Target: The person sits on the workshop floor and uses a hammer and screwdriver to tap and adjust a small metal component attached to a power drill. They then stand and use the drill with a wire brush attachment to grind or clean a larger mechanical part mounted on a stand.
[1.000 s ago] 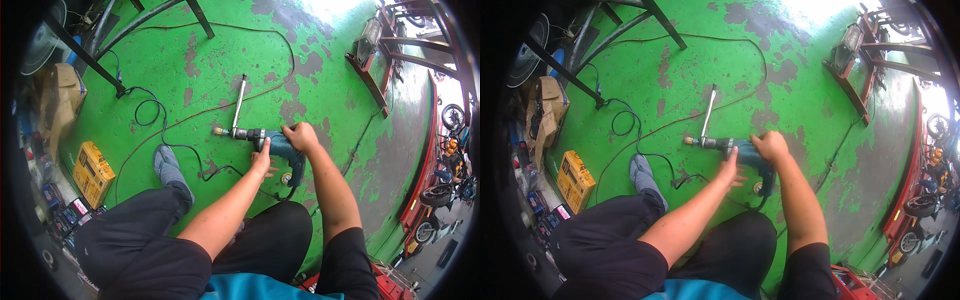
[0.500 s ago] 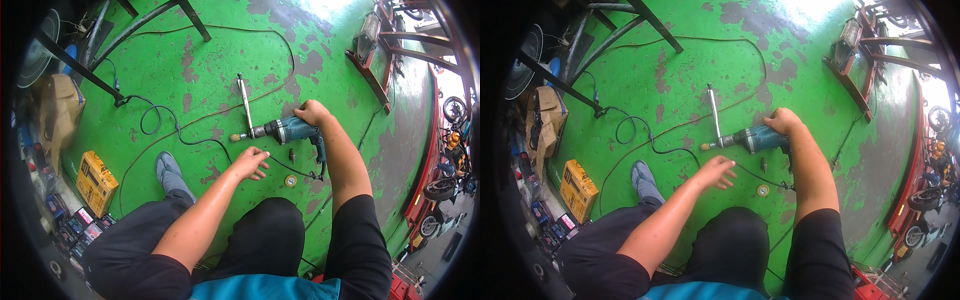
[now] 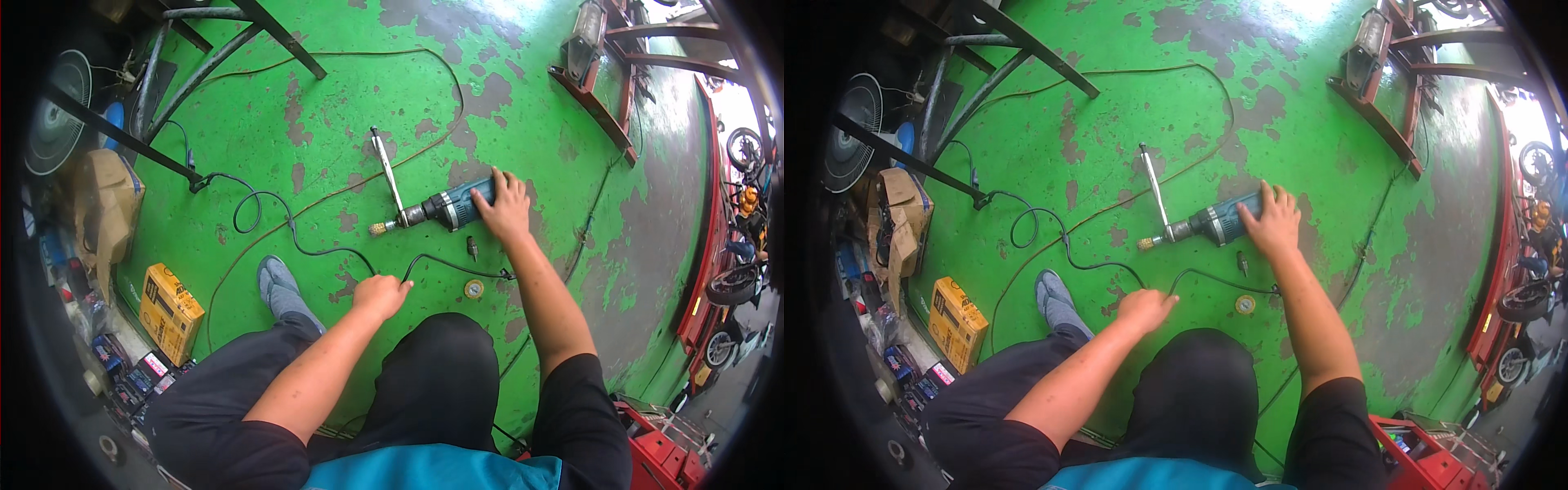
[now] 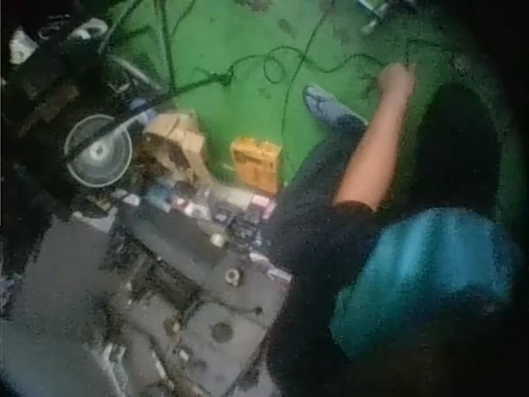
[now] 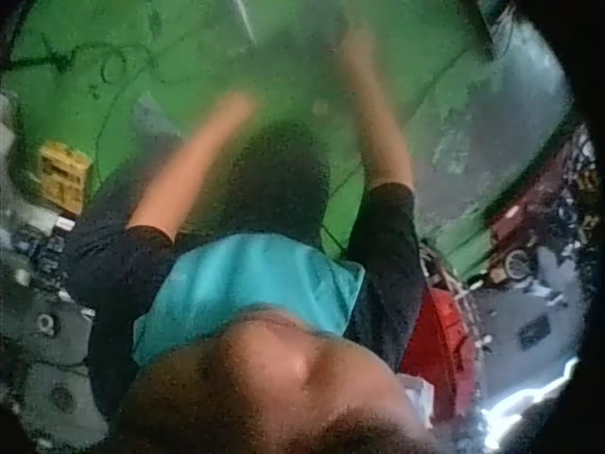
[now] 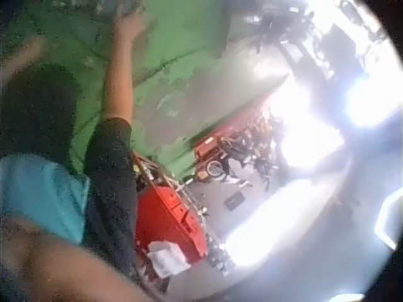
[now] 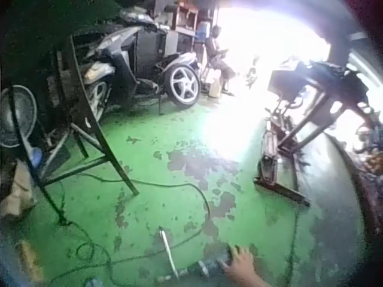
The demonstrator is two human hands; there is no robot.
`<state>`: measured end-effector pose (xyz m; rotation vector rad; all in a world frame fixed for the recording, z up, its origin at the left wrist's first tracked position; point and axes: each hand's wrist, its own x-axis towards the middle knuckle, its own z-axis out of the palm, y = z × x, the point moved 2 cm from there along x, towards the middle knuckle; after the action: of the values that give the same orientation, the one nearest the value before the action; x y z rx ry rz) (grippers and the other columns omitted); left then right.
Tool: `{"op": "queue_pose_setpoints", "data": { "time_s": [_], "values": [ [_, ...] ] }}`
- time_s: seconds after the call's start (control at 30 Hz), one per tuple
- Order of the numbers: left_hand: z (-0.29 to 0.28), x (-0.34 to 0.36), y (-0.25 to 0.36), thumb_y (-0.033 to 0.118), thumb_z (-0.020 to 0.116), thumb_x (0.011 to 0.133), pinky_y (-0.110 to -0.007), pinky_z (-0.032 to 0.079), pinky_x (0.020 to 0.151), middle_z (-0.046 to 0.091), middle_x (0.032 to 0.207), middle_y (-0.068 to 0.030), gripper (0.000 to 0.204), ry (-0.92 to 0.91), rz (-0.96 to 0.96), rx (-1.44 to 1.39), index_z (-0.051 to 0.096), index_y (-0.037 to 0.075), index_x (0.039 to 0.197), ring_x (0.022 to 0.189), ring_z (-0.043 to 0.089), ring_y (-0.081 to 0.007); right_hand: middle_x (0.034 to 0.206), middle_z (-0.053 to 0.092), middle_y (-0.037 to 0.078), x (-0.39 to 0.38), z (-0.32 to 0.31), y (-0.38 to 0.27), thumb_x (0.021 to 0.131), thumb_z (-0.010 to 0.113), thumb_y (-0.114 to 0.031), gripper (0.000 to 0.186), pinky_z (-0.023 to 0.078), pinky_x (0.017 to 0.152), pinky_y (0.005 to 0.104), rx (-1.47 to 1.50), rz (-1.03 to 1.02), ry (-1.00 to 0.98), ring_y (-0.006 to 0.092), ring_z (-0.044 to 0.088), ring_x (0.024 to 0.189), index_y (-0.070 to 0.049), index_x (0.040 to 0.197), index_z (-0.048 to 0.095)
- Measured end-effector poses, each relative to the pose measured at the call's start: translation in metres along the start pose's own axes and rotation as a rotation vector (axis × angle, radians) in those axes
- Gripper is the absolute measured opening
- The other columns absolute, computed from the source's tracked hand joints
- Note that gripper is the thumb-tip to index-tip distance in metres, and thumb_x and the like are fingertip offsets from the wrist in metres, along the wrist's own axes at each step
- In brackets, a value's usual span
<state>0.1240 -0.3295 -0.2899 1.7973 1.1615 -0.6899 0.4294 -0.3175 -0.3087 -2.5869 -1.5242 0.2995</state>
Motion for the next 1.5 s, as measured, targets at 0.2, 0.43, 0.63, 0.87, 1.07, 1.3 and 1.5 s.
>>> {"op": "queue_pose_setpoints", "data": {
  "time_s": [0.2, 0.43, 0.63, 0.87, 1.07, 1.3, 1.5],
  "values": [
    [0.026, -0.010, -0.015, 0.052, 0.055, 0.101, -0.046, 0.055, 0.096, 0.072, 0.125, -0.0173, 0.054, -0.319, 0.025, 0.408, 0.071, 0.007, 0.126, 0.116, 0.069, -0.0347, 0.165, 0.030, 0.020, -0.019, 0.009, 0.012, 0.095, 0.059, -0.063, 0.089, 0.022, 0.120, 0.0636, 0.210, 0.221, -0.129, 0.0392, 0.028, 0.152, -0.019, 0.164, 0.025],
    [0.014, -0.025, 0.001, 0.050, 0.061, 0.097, -0.044, 0.054, 0.101, 0.066, 0.138, -0.0145, 0.088, -0.306, 0.018, 0.586, 0.028, -0.001, 0.160, 0.123, 0.066, -0.0312, 0.164, 0.030, 0.021, -0.072, -0.020, 0.003, 0.099, 0.060, -0.049, 0.081, 0.021, 0.119, 0.0640, 0.219, 0.162, 0.105, 0.0402, 0.026, 0.152, -0.014, 0.163, 0.026],
    [-0.023, -0.017, -0.007, 0.049, 0.067, 0.090, -0.047, 0.055, 0.099, 0.068, 0.132, -0.0179, 0.063, -0.180, 0.037, 0.588, 0.061, 0.007, 0.137, 0.119, 0.067, -0.0350, 0.160, 0.036, 0.022, -0.204, -0.019, 0.049, 0.094, 0.070, -0.034, 0.078, 0.029, 0.117, 0.0570, 0.278, 0.196, 0.283, 0.0429, 0.038, 0.142, -0.009, 0.159, 0.033],
    [-0.142, -0.010, 0.003, 0.055, 0.074, 0.082, -0.046, 0.048, 0.109, 0.063, 0.142, -0.0177, 0.077, 0.050, 0.154, 0.471, 0.059, 0.012, 0.145, 0.130, 0.060, -0.0348, 0.156, 0.038, 0.022, -0.368, -0.019, 0.083, 0.089, 0.073, -0.043, 0.081, 0.030, 0.115, 0.0610, 0.295, 0.445, 0.084, 0.0443, 0.036, 0.141, -0.011, 0.156, 0.040],
    [-0.248, -0.014, 0.053, 0.054, 0.079, 0.081, -0.043, 0.047, 0.111, 0.063, 0.143, -0.0164, 0.074, 0.103, 0.154, 0.338, 0.065, 0.011, 0.140, 0.131, 0.060, -0.0342, 0.159, 0.032, 0.022, -0.401, -0.006, 0.091, 0.085, 0.075, -0.045, 0.088, 0.028, 0.116, 0.0635, 0.321, 0.707, 0.001, 0.0461, 0.029, 0.145, -0.012, 0.157, 0.037],
    [-0.342, 0.034, 0.079, 0.049, 0.081, 0.080, -0.043, 0.054, 0.099, 0.073, 0.124, -0.0166, 0.056, 0.014, 0.307, 0.457, 0.077, 0.008, 0.120, 0.113, 0.069, -0.0331, 0.161, 0.030, 0.023, -0.299, -0.047, 0.083, 0.083, 0.075, -0.036, 0.087, 0.028, 0.117, 0.0649, 0.249, 0.686, 0.197, 0.0514, 0.034, 0.143, -0.014, 0.157, 0.035],
    [-0.365, 0.024, 0.025, 0.037, 0.079, 0.085, -0.042, 0.058, 0.086, 0.075, 0.115, -0.0198, 0.054, 0.070, 0.296, 0.269, 0.071, -0.001, 0.122, 0.094, 0.074, -0.0312, 0.161, 0.030, 0.023, -0.303, -0.137, 0.042, 0.086, 0.070, -0.021, 0.078, 0.032, 0.115, 0.0612, 0.231, 0.877, 0.046, 0.0445, 0.033, 0.145, -0.014, 0.157, 0.039]
  ]
}}
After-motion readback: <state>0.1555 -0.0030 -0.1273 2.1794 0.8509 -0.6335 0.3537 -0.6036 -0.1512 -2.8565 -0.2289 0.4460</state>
